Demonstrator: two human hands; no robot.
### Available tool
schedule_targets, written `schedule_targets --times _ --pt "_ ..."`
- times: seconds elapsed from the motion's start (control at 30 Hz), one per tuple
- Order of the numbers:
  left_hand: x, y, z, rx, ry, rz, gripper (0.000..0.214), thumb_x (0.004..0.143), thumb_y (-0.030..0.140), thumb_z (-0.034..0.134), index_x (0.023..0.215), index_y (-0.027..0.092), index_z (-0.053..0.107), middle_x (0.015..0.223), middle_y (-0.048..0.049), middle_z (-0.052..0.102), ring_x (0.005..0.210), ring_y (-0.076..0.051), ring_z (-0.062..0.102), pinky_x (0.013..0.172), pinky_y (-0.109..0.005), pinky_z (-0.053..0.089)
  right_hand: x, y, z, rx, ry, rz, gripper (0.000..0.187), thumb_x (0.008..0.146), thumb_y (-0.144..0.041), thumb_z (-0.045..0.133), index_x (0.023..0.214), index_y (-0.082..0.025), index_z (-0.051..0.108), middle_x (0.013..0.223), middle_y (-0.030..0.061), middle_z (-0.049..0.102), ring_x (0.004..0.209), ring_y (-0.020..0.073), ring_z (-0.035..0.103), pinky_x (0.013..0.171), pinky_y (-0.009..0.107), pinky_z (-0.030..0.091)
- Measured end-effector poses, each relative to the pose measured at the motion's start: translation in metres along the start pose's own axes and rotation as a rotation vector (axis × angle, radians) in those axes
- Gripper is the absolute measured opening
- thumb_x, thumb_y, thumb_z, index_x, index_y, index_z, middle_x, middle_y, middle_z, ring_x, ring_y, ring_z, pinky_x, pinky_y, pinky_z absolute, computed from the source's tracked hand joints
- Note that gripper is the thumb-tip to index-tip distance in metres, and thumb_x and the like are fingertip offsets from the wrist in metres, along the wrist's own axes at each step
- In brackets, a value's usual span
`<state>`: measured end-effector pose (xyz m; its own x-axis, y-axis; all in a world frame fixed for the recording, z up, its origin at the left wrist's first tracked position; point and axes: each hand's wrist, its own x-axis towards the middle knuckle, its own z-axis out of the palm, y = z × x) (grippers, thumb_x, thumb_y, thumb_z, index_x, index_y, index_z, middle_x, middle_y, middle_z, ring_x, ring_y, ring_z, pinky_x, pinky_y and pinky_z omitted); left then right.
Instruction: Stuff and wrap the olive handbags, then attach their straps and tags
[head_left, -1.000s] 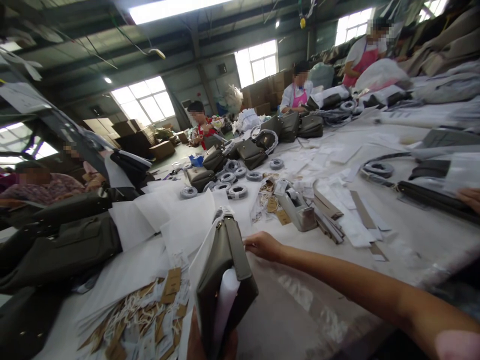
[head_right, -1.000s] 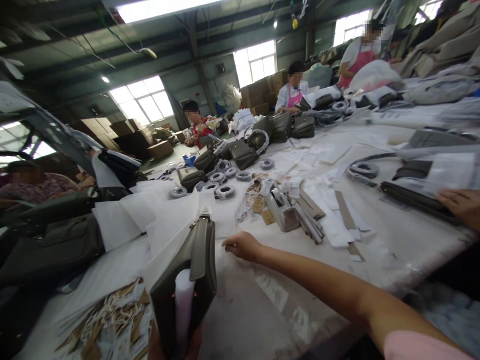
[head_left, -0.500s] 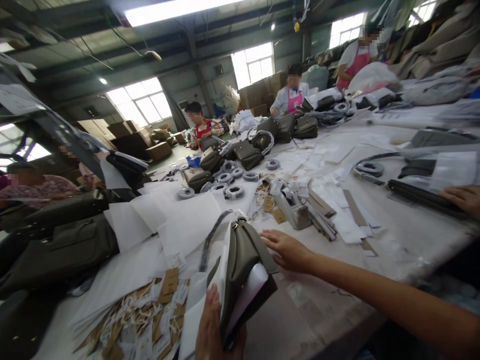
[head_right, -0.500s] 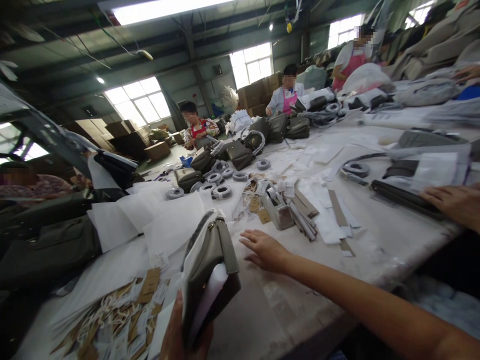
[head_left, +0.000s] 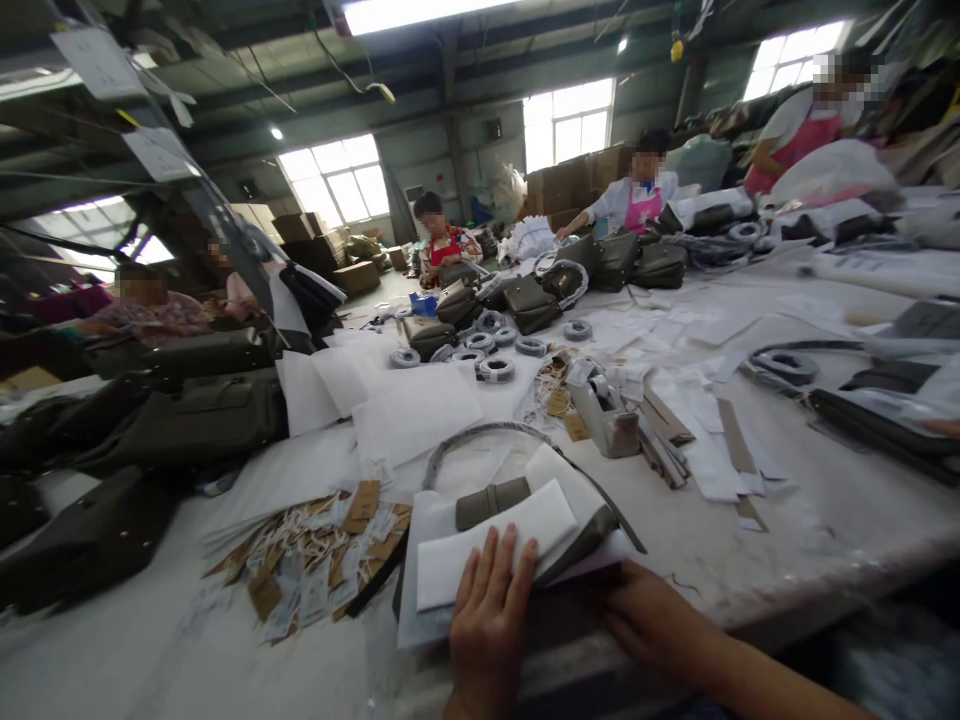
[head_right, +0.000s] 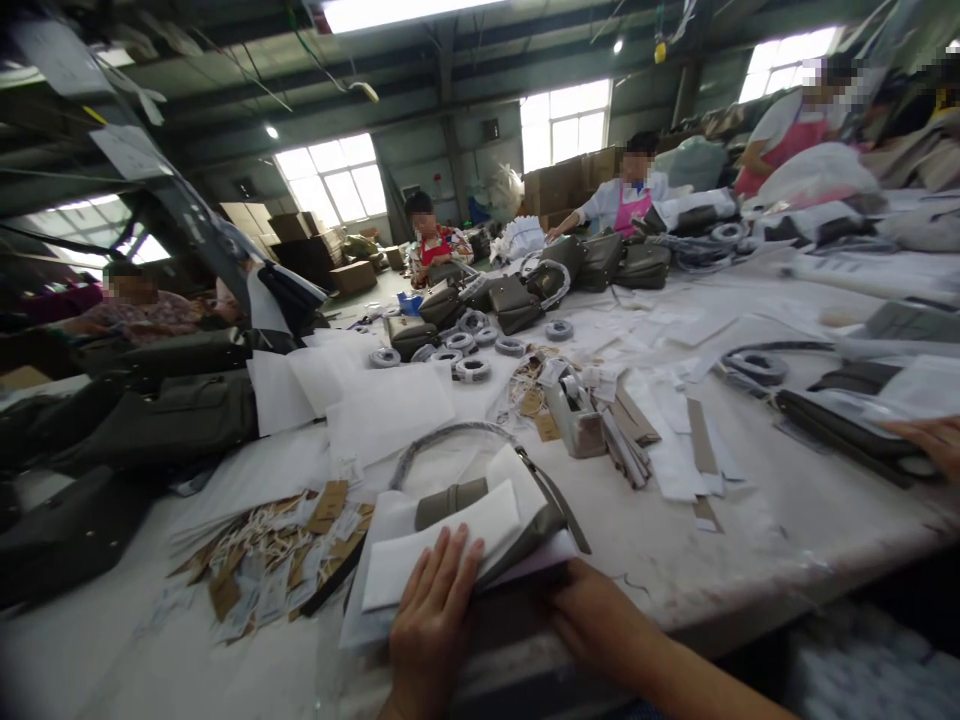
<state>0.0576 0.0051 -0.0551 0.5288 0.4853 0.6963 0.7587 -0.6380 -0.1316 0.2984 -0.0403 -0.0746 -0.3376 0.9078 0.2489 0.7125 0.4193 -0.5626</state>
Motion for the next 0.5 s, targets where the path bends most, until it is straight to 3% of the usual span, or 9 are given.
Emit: schedule_targets --times 0.1,0.2,0.27,0.33,0.5 --pt "-0.002 0.004 0.000 0.007 -0.021 0.014 0.046 0.101 0.013 0.038 0.144 0.027 0.049 0.146 -0.0021 0.054 0.132 -0.024 0.053 0.102 -0.039 0.052 -0.019 -0.020 -0.043 0.000 -0.068 -0.037 0.023 0.095 -0.031 0.054 0.105 -0.032 0.075 0.086 0.0085 0.076 0.077 0.0224 0.071 0.072 0.031 0.057" --pt "-0.003 0.007 -0.002 0.004 -0.038 0.029 0.046 0.103 0.016 0.034 0.144 0.031 0.048 0.146 -0.0004 0.054 0.132 -0.023 0.053 0.101 -0.040 0.053 0.001 -0.035 -0.077 0.008 0.090 -0.039 0.021 0.096 -0.033 0.057 0.108 -0.030 0.074 0.088 0.0072 0.077 0.075 0.0211 0.072 0.070 0.029 0.057" --pt "-0.005 0.008 -0.005 0.016 -0.050 0.026 0.046 0.103 0.016 0.034 0.143 0.032 0.048 0.145 0.0003 0.055 0.132 -0.022 0.054 0.101 -0.040 0.053 0.038 -0.035 -0.088 -0.005 0.207 -0.049 0.022 0.097 -0.033 0.056 0.109 -0.028 0.073 0.095 0.0073 0.076 0.082 0.0216 0.072 0.076 0.030 0.056" --pt "-0.010 0.008 -0.006 0.033 -0.053 0.024 0.046 0.102 0.015 0.034 0.143 0.032 0.049 0.144 0.0008 0.056 0.131 -0.022 0.055 0.101 -0.038 0.053 0.086 -0.027 -0.088 -0.038 0.208 -0.059 0.025 0.098 -0.031 0.053 0.114 -0.025 0.071 0.103 0.0083 0.075 0.092 0.0231 0.071 0.084 0.032 0.055" --pt "-0.021 0.010 -0.006 0.027 0.061 -0.006 0.042 0.104 0.023 0.034 0.139 0.035 0.053 0.141 0.0022 0.059 0.128 -0.021 0.057 0.103 -0.037 0.051 0.195 0.004 -0.058 -0.192 -0.148 -0.072 0.050 0.081 -0.004 0.060 0.128 -0.021 0.065 0.130 0.0112 0.065 0.115 0.0270 0.063 0.099 0.036 0.049"
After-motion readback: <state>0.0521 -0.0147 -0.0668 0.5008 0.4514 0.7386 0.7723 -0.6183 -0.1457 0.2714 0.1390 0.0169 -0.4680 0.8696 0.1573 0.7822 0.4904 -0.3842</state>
